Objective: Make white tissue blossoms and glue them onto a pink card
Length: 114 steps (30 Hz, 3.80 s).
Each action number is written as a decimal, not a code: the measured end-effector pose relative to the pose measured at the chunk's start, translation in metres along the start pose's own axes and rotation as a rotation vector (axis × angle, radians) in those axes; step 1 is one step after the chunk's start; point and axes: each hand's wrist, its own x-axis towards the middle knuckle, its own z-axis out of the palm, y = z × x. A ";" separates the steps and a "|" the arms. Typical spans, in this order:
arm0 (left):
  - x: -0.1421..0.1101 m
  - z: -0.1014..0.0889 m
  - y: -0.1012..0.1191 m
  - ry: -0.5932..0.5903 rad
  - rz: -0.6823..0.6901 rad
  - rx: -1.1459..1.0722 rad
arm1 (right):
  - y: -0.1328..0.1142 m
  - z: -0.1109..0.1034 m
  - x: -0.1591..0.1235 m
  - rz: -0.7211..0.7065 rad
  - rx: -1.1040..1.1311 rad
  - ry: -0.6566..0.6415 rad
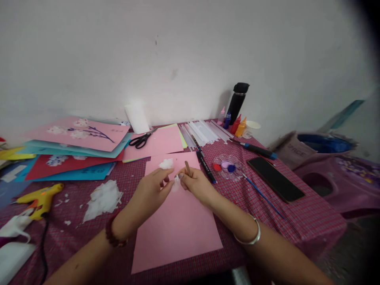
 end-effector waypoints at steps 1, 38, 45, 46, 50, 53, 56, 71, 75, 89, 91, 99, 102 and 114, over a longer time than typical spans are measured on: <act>0.001 -0.001 0.001 0.022 0.041 -0.042 | 0.000 0.000 0.000 -0.001 0.027 -0.012; -0.012 0.013 -0.019 -0.008 -0.454 -0.685 | 0.005 0.001 0.006 0.218 -0.090 -0.027; -0.009 0.012 -0.029 -0.069 -0.429 -0.561 | 0.013 0.005 0.006 0.258 -0.115 -0.073; -0.008 0.011 -0.032 -0.076 -0.435 -0.542 | 0.013 0.004 0.007 0.260 -0.122 -0.070; 0.008 0.006 -0.049 -0.131 -0.451 -0.422 | 0.007 -0.012 0.013 0.139 -0.100 0.087; 0.026 0.008 -0.062 -0.208 -0.419 -0.360 | 0.004 -0.027 0.017 -0.011 -0.176 0.175; 0.040 0.017 -0.070 -0.227 -0.357 -0.303 | 0.006 -0.031 0.016 -0.069 -0.245 0.144; 0.048 0.045 -0.079 -0.111 -0.317 -0.198 | 0.034 -0.018 0.011 -0.358 -0.578 -0.045; 0.048 0.048 -0.079 -0.093 -0.317 -0.219 | 0.035 -0.018 0.015 -0.371 -0.623 -0.048; 0.051 0.020 -0.089 0.084 -0.351 -0.265 | 0.040 -0.016 0.021 -0.393 -0.745 -0.096; 0.049 0.019 -0.097 0.029 -0.347 -0.257 | 0.040 -0.016 0.021 -0.392 -0.789 -0.107; 0.042 0.019 -0.104 -0.005 -0.293 -0.190 | 0.041 -0.015 0.021 -0.386 -0.772 -0.086; 0.039 0.022 -0.091 -0.045 -0.252 -0.204 | 0.043 -0.016 0.021 -0.366 -0.653 -0.014; 0.044 0.043 -0.067 -0.135 -0.270 0.151 | 0.042 -0.018 0.020 -0.365 -0.567 -0.038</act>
